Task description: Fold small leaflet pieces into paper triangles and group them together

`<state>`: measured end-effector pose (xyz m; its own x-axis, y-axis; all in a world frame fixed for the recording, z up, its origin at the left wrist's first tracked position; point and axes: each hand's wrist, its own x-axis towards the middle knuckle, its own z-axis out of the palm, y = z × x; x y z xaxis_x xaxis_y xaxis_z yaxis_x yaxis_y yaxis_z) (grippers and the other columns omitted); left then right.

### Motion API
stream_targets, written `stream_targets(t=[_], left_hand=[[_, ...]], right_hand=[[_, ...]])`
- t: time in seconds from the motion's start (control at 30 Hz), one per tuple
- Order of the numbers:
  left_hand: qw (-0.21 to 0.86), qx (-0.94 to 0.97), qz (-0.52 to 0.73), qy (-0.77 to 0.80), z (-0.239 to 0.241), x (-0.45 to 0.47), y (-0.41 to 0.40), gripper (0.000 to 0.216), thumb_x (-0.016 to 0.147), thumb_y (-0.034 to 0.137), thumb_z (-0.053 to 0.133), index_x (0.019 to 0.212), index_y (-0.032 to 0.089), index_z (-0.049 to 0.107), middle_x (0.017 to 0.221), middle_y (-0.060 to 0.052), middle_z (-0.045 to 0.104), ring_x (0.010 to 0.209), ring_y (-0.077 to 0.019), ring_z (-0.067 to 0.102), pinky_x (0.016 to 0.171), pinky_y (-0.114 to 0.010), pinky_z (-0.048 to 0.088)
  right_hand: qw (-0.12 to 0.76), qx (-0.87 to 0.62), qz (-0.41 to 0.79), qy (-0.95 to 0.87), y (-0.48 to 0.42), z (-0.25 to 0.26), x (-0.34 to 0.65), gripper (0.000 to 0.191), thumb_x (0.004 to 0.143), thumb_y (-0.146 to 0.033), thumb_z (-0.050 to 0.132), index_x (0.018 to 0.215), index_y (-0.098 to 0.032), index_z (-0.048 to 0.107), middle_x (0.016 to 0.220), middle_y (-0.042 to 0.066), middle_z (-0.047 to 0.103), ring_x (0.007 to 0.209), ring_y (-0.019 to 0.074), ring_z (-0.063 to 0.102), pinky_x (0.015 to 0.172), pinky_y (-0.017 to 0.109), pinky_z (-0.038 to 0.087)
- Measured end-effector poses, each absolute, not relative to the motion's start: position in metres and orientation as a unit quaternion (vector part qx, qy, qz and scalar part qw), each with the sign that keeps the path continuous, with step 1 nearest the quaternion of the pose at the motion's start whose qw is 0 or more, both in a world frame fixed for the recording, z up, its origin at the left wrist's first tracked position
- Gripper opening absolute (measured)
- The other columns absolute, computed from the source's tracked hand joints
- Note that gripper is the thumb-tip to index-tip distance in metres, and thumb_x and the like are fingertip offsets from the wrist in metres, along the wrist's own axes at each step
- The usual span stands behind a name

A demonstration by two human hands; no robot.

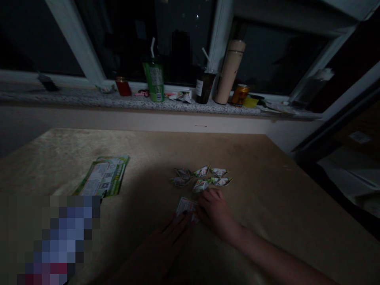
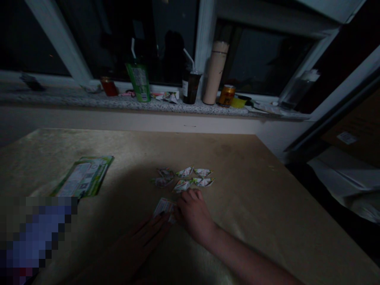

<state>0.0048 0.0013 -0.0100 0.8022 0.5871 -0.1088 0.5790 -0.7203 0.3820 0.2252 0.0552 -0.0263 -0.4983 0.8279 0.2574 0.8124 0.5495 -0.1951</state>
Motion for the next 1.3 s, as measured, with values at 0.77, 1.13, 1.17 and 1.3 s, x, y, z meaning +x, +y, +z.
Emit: stream_targets(t=[0.77, 1.13, 1.17, 1.3], left_hand=[[0.193, 0.918, -0.064, 0.341, 0.016, 0.015, -0.002, 0.081, 0.082, 0.043, 0.065, 0.147, 0.014, 0.027, 0.153, -0.014, 0.007, 0.139, -0.035, 0.011, 0.11, -0.05, 0.023], [0.185, 0.932, -0.014, 0.311, -0.012, 0.004, 0.004, 0.079, 0.086, 0.051, 0.057, 0.148, 0.015, 0.024, 0.155, -0.01, 0.004, 0.14, -0.0319, 0.012, 0.112, -0.048, 0.018], [0.184, 0.932, -0.011, 0.312, -0.01, 0.003, 0.004, 0.081, 0.086, 0.05, 0.056, 0.15, 0.017, 0.017, 0.155, -0.009, 0.005, 0.14, -0.0305, 0.013, 0.112, -0.047, 0.018], [0.19, 0.926, -0.039, 0.324, -0.006, 0.005, 0.004, 0.093, 0.083, 0.044, 0.061, 0.15, 0.024, 0.0, 0.155, -0.006, 0.003, 0.14, -0.0302, 0.013, 0.112, -0.048, 0.02]], right_hand=[[0.12, -0.486, -0.001, -0.866, 0.055, -0.026, 0.221, 0.006, 0.086, -0.021, 0.062, 0.081, -0.018, 0.064, 0.084, 0.005, 0.061, 0.088, 0.0224, 0.051, 0.08, 0.036, 0.034], [0.121, -0.489, 0.011, -0.864, 0.057, -0.026, 0.221, 0.006, 0.085, -0.023, 0.063, 0.082, -0.019, 0.064, 0.086, 0.005, 0.062, 0.088, 0.0225, 0.052, 0.081, 0.036, 0.034], [0.119, -0.488, 0.012, -0.865, 0.058, -0.027, 0.221, 0.006, 0.085, -0.024, 0.063, 0.081, -0.019, 0.064, 0.086, 0.005, 0.062, 0.088, 0.0225, 0.052, 0.081, 0.036, 0.034], [0.116, -0.484, 0.011, -0.867, 0.059, -0.03, 0.222, 0.007, 0.084, -0.025, 0.064, 0.082, -0.019, 0.064, 0.087, 0.005, 0.062, 0.089, 0.0227, 0.052, 0.081, 0.037, 0.034]])
